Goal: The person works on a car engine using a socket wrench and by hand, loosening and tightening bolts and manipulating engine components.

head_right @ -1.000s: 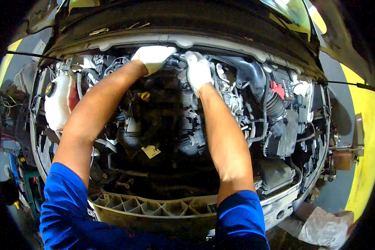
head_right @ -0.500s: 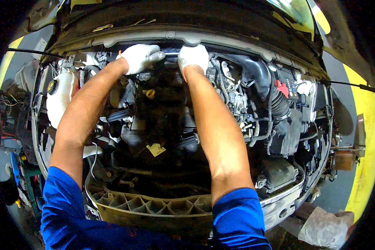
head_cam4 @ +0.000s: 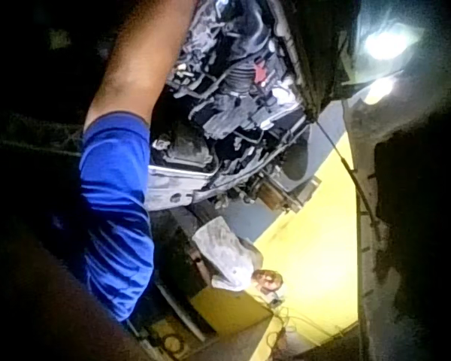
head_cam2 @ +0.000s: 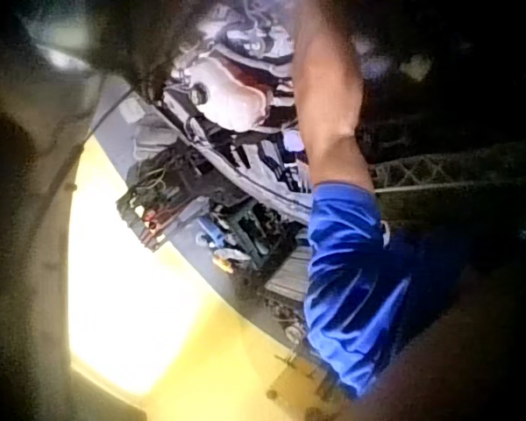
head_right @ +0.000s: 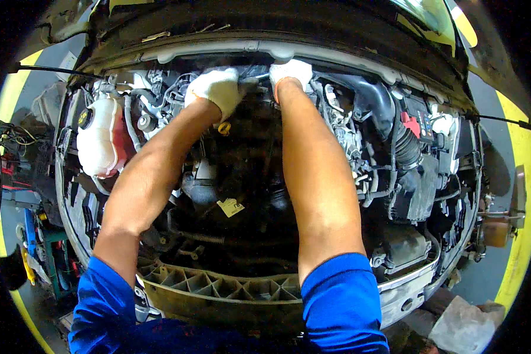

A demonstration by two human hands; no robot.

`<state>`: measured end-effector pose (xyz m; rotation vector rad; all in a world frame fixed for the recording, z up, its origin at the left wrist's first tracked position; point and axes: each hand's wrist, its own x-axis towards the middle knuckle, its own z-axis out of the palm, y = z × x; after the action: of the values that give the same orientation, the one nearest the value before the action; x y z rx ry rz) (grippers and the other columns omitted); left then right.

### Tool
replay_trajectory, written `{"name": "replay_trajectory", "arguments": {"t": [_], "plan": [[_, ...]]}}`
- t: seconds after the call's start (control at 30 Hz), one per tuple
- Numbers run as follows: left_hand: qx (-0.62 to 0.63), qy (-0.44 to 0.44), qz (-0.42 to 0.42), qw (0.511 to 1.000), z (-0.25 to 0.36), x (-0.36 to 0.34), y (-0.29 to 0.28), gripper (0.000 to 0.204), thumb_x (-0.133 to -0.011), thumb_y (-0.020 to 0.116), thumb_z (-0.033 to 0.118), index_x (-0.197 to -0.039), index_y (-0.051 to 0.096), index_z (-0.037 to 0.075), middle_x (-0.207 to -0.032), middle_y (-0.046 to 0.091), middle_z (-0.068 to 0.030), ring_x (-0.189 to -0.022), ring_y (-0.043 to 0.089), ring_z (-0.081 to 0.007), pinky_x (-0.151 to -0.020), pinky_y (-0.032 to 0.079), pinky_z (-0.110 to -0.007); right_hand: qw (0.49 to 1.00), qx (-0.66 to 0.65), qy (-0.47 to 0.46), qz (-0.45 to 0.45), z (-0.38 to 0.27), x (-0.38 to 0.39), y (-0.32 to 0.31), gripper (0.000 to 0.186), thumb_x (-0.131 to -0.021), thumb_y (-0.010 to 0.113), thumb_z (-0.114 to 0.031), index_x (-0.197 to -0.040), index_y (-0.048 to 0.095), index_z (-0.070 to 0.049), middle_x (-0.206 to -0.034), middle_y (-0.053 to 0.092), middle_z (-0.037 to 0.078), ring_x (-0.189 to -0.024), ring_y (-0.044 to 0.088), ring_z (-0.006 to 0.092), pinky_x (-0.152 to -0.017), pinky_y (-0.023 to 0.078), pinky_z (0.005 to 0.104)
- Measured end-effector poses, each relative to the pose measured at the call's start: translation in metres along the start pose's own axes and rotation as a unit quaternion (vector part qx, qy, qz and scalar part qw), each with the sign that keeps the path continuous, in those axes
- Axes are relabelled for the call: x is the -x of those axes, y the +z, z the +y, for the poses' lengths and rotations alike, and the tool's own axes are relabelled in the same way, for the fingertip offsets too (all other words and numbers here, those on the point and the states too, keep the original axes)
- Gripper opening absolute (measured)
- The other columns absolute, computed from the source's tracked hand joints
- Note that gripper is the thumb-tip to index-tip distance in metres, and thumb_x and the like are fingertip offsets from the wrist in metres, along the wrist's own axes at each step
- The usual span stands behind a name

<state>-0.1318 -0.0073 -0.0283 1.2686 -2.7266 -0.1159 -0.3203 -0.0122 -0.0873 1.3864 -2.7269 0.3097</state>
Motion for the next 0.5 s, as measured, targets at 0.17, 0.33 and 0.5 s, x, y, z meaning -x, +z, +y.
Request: {"name": "replay_trajectory", "arguments": {"t": [0.17,0.33,0.5], "plan": [[0.067,-0.096,-0.099,0.988,0.062,0.054,-0.012,0.040,-0.093,0.055,0.026,-0.116,0.051,-0.007,-0.105,0.067,-0.0293,-0.102,0.067,-0.0401,-0.086,0.054,-0.047,0.986,0.000,-0.057,-0.157,0.012,-0.012,-0.004,0.043,-0.094,0.044,-0.044,-0.103,0.072,-0.012,-0.106,0.071,0.015,-0.099,0.067,0.0341,-0.080,0.051,0.0410],[0.135,-0.039,-0.094,0.986,0.051,0.051,-0.009,0.042,-0.094,0.052,0.030,-0.119,0.050,-0.005,-0.106,0.066,-0.0301,-0.101,0.065,-0.0445,-0.090,0.052,-0.051,0.983,-0.048,-0.134,-0.112,0.037,-0.016,0.002,0.053,-0.095,0.039,-0.049,-0.112,0.069,-0.008,-0.119,0.066,0.019,-0.114,0.061,0.0360,-0.094,0.047,0.0404],[-0.057,0.026,0.031,0.998,-0.046,-0.016,0.016,0.047,-0.097,0.048,0.046,-0.130,0.058,0.015,-0.121,0.063,-0.0199,-0.114,0.057,-0.0396,-0.097,0.045,-0.049,0.958,-0.119,-0.259,0.039,0.031,0.015,0.003,0.047,-0.101,0.036,-0.035,-0.100,0.070,-0.002,-0.105,0.068,0.023,-0.101,0.065,0.0372,-0.089,0.048,0.0432]]}}
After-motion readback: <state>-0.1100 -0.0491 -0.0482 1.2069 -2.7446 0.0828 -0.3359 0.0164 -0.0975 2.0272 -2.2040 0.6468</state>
